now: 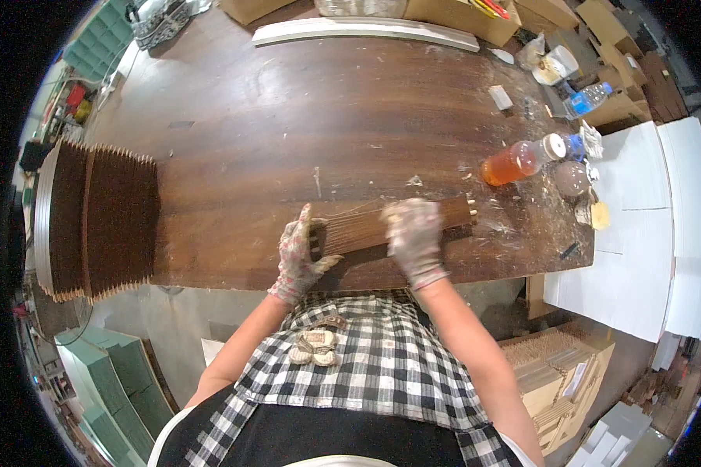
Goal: Applying glue and assembling wooden slats into a larger furniture component on a workbench.
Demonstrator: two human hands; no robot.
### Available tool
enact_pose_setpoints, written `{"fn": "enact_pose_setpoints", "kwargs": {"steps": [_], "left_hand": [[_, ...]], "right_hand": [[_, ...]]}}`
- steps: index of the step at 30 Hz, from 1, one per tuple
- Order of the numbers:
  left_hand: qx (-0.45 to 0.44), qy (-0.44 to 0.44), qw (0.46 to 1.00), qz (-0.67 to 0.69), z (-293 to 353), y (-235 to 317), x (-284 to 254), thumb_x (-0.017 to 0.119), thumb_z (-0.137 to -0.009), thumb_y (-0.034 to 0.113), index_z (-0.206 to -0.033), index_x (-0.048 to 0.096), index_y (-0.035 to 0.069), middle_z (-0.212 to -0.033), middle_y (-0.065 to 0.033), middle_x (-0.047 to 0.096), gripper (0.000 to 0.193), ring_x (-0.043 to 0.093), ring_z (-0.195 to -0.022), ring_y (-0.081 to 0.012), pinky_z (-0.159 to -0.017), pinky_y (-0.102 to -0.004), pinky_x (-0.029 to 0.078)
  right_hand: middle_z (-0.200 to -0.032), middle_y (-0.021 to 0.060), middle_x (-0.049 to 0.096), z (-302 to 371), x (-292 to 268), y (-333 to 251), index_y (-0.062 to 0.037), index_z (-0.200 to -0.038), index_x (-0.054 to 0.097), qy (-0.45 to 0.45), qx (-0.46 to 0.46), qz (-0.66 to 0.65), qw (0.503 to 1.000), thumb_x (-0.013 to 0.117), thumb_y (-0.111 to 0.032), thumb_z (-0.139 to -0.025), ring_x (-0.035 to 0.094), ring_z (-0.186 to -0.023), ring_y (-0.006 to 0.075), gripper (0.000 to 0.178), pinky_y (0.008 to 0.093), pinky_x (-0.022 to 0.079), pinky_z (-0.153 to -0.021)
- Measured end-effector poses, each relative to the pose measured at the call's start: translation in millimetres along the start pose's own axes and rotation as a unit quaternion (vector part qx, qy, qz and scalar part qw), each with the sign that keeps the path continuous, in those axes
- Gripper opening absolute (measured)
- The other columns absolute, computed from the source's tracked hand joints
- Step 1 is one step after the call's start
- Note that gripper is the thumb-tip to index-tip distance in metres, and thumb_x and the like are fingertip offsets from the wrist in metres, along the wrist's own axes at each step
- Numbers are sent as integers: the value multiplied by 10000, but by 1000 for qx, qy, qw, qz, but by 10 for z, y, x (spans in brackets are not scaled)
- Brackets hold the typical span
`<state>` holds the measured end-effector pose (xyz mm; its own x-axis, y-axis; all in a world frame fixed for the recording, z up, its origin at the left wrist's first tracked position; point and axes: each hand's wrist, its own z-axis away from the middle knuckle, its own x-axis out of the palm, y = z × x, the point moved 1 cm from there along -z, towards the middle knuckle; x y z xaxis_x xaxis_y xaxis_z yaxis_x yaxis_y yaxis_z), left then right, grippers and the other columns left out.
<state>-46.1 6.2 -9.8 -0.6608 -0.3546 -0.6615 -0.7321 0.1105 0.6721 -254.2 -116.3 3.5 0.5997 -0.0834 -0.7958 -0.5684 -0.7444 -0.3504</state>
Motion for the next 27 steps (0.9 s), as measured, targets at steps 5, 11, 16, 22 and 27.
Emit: {"fn": "enact_pose_setpoints", "kwargs": {"steps": [5,11,16,22,27], "left_hand": [[28,32,999,-15,37,-107,76,830,-629,382,-1433,341,-32,-1089,-66,666,1028,568,-1023,-286,-912,-408,437],[12,17,1000,-8,53,-64,18,821,-633,377,-1440,353,-10,-1094,-39,670,1010,549,-1025,-274,-931,-396,412],[2,31,998,52,46,-86,20,874,-538,231,-1455,321,16,-1103,-38,643,1092,549,-1017,-268,-922,-431,409],[-20,18,999,44,28,-30,-43,869,-552,212,-1457,326,21,-1118,-50,640,1072,530,-1064,-270,-952,-412,409],[-27,34,998,42,33,-93,86,834,-596,212,-1421,395,3,-1135,-85,644,957,534,-1114,-300,-972,-409,418]], "right_hand": [[-895,36,545,-72,467,-906,-192,-848,590,-94,-127,-26,987,640,-217,-771,507,-872,215,95,385,391,-754],[-967,14,602,88,26,-313,-160,-872,622,-54,-7,0,999,654,-139,-785,528,-940,214,95,415,425,-807],[-993,40,593,-101,317,-814,-148,-894,604,-116,-56,-50,990,650,-131,-762,527,-968,252,141,412,415,-836],[-931,42,582,-13,27,-361,-145,-848,604,-69,-24,-11,997,645,-87,-763,518,-919,249,111,405,428,-796],[-980,36,600,-191,365,-866,-146,-887,632,-122,-66,-87,987,683,-113,-720,536,-953,266,178,427,433,-808]]}}
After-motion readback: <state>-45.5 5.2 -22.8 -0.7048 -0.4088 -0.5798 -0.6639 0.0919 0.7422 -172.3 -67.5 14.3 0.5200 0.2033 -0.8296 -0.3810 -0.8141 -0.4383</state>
